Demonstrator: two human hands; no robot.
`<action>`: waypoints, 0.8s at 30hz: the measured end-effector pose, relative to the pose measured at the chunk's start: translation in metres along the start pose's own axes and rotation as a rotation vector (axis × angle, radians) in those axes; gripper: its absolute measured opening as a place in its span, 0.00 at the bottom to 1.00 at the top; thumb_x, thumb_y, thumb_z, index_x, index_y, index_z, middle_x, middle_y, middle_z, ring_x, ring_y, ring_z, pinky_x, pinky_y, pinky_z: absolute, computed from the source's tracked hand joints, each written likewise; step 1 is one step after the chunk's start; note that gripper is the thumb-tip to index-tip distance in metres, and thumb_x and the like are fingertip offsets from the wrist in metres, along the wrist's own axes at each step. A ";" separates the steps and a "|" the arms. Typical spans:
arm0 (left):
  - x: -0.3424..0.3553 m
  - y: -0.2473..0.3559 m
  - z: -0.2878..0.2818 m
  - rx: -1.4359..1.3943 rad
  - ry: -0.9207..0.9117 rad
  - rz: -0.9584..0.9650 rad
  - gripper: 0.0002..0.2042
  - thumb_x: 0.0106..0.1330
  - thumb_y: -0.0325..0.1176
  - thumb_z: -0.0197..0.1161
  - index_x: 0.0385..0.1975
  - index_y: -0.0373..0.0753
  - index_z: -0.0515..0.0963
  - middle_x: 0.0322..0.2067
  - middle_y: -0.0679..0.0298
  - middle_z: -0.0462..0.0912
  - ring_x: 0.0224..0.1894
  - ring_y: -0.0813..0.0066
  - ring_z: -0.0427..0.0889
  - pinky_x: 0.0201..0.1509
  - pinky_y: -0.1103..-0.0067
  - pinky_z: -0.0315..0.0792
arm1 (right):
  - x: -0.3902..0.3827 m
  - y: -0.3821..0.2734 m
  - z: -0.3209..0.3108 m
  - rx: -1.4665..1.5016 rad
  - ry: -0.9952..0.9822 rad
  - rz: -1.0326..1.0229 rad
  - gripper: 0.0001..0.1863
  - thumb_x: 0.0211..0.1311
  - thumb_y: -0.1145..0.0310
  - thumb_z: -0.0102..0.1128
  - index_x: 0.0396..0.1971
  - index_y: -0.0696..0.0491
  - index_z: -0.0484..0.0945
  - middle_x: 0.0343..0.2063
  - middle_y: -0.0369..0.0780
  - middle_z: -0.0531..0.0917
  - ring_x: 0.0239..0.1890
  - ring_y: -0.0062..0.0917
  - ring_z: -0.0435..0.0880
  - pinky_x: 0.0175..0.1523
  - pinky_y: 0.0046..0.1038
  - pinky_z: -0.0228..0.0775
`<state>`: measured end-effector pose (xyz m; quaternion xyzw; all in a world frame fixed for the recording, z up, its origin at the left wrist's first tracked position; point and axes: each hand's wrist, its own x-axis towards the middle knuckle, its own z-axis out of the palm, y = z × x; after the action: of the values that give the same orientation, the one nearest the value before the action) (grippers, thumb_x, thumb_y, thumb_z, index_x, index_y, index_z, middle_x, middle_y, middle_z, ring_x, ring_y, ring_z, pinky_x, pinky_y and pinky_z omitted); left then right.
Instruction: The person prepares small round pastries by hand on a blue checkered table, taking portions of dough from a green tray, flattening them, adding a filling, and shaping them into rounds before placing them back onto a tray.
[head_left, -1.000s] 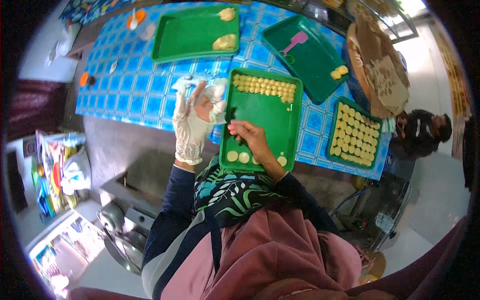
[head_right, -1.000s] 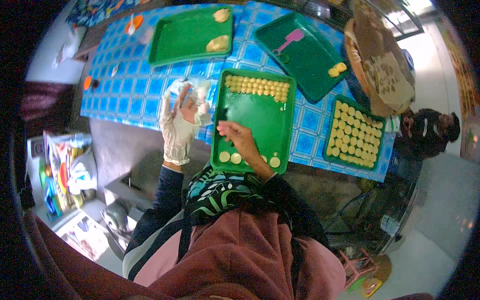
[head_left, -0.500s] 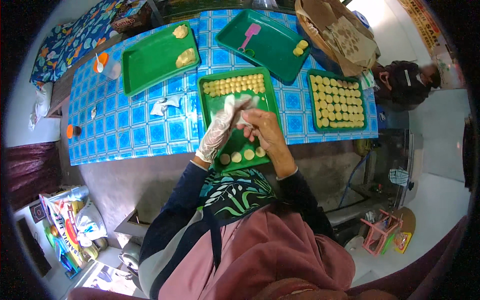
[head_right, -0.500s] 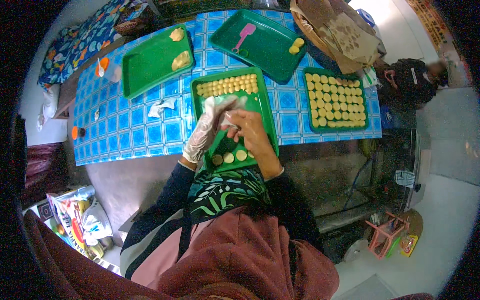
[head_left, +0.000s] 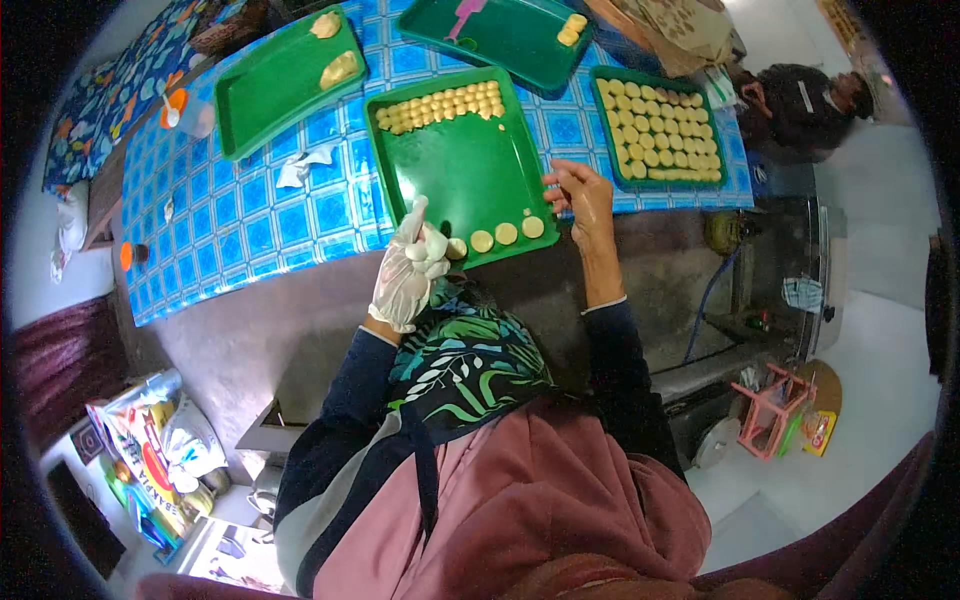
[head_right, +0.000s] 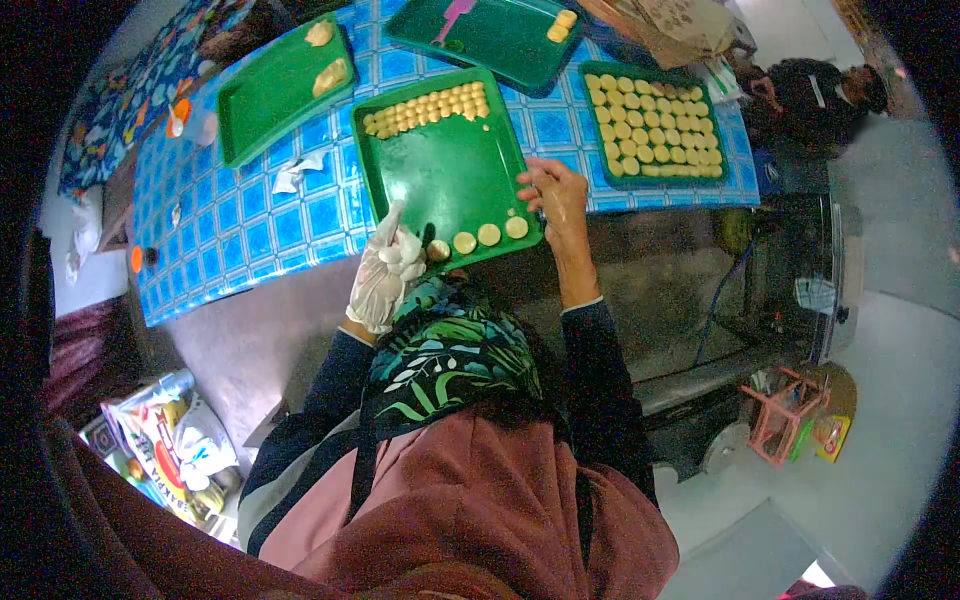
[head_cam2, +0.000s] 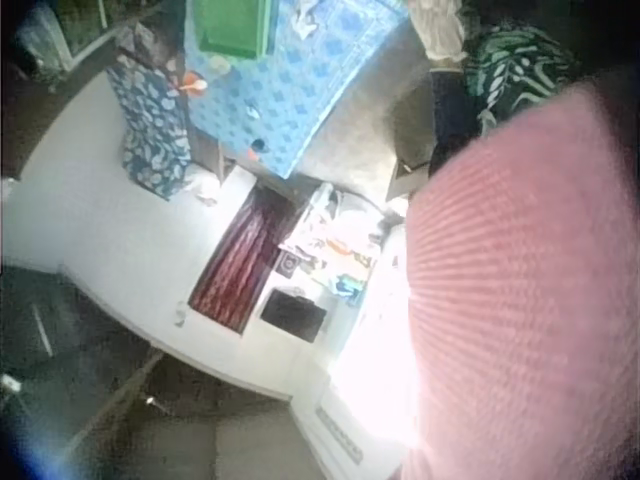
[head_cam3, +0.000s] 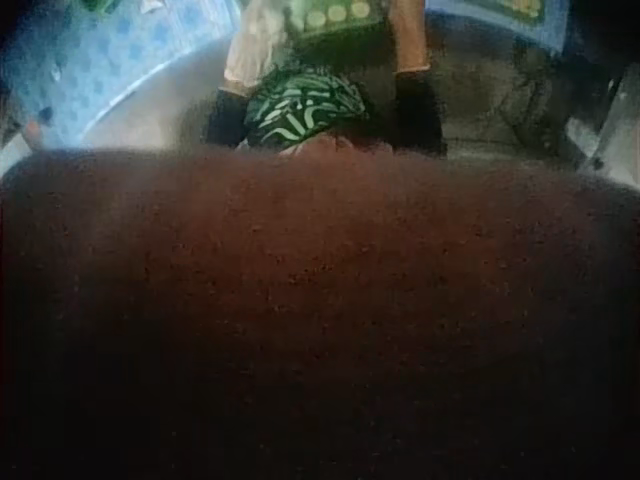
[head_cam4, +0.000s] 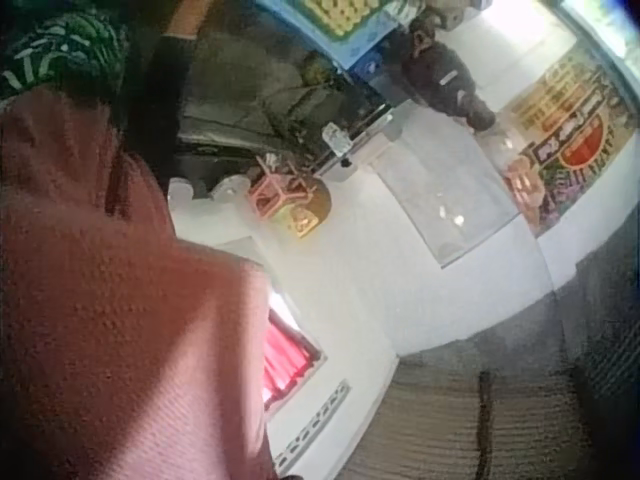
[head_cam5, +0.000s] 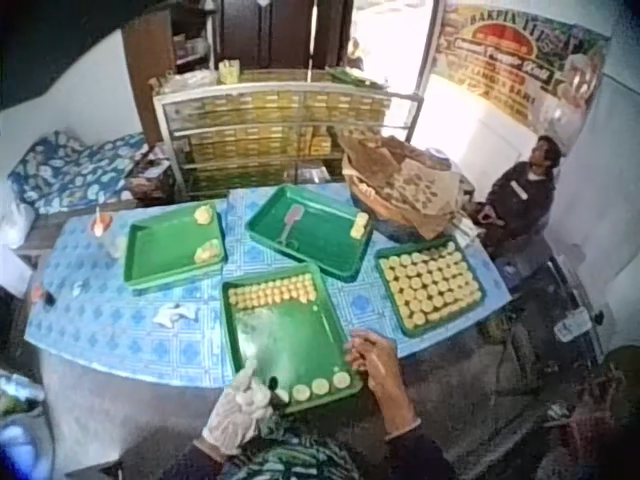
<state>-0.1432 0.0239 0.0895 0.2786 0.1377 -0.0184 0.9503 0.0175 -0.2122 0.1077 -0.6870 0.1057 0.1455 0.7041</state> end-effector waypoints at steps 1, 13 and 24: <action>-0.003 0.002 -0.010 0.002 0.008 0.018 0.22 0.75 0.30 0.55 0.68 0.35 0.67 0.24 0.74 0.66 0.21 0.86 0.60 0.24 0.85 0.60 | 0.005 0.006 0.005 0.001 -0.020 -0.002 0.14 0.65 0.74 0.60 0.49 0.63 0.81 0.32 0.43 0.87 0.23 0.21 0.84 0.23 0.18 0.72; 0.009 0.024 0.010 -0.191 0.304 -0.003 0.12 0.75 0.38 0.56 0.39 0.33 0.73 0.21 0.71 0.67 0.22 0.81 0.68 0.25 0.82 0.63 | 0.152 0.067 0.085 -1.036 -0.091 -0.974 0.06 0.56 0.77 0.65 0.34 0.58 0.83 0.33 0.50 0.84 0.35 0.44 0.86 0.35 0.46 0.78; -0.007 0.044 -0.015 0.191 0.043 -0.123 0.17 0.74 0.37 0.57 0.50 0.26 0.75 0.29 0.66 0.80 0.28 0.80 0.81 0.30 0.87 0.74 | 0.173 0.052 0.119 -1.324 -0.051 -1.082 0.02 0.53 0.75 0.63 0.26 0.57 0.80 0.29 0.53 0.83 0.32 0.49 0.85 0.35 0.49 0.77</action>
<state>-0.1491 0.0688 0.1023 0.3593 0.1727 -0.0839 0.9133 0.1547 -0.0819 0.0026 -0.9092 -0.3594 -0.1633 0.1325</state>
